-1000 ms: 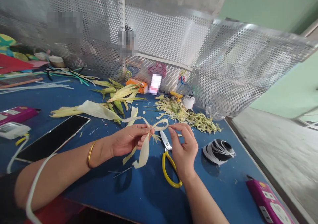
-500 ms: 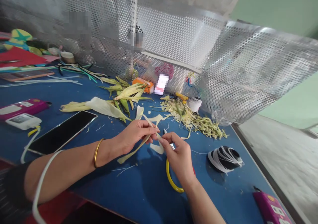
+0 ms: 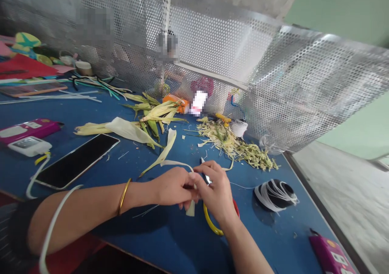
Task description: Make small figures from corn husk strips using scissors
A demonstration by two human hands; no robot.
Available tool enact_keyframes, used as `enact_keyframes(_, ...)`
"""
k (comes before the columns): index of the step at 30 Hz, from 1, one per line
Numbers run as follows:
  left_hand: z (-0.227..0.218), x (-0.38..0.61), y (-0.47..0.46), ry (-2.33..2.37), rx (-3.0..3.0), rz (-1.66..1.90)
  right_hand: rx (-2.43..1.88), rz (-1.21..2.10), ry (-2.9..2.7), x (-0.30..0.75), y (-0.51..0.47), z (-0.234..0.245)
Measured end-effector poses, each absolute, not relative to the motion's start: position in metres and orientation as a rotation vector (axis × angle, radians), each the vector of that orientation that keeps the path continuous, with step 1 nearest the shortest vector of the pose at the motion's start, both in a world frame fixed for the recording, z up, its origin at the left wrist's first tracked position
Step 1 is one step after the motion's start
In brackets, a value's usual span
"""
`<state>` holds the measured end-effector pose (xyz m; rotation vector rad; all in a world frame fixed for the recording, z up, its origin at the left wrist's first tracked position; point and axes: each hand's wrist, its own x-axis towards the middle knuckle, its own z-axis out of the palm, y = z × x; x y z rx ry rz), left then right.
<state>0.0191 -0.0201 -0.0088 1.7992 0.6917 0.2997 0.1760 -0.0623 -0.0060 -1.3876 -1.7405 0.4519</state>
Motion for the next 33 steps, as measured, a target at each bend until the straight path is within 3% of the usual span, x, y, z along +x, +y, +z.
enact_keyframes(5, -0.013, 0.022, -0.02, 0.777, 1.733, 0.221, -1.263, 0.745, -1.524, 0.165, -0.068, -0.004)
enact_keyframes(9, -0.008, 0.018, -0.013, 0.84, 1.41, 0.291, -1.129, 0.353, -1.656, 0.165, -0.077, 0.0)
enact_keyframes(16, 0.004, 0.011, 0.006, 0.818, 0.904, 0.47, -0.906, -0.501, -2.359, 0.162, -0.08, -0.005)
enact_keyframes(23, 0.006, 0.011, 0.012, 0.774, 0.618, 0.594, -1.053, -0.547, -2.535, 0.161, -0.07, -0.01)
enact_keyframes(28, 0.011, 0.011, 0.01, 0.762, 0.612, 0.663, -0.917, -0.456, -2.476, 0.158, -0.073, -0.011)
enact_keyframes(33, 0.01, 0.018, -0.005, 0.76, 0.676, 0.689, -1.029, -0.693, -2.351, 0.146, -0.077, -0.016)
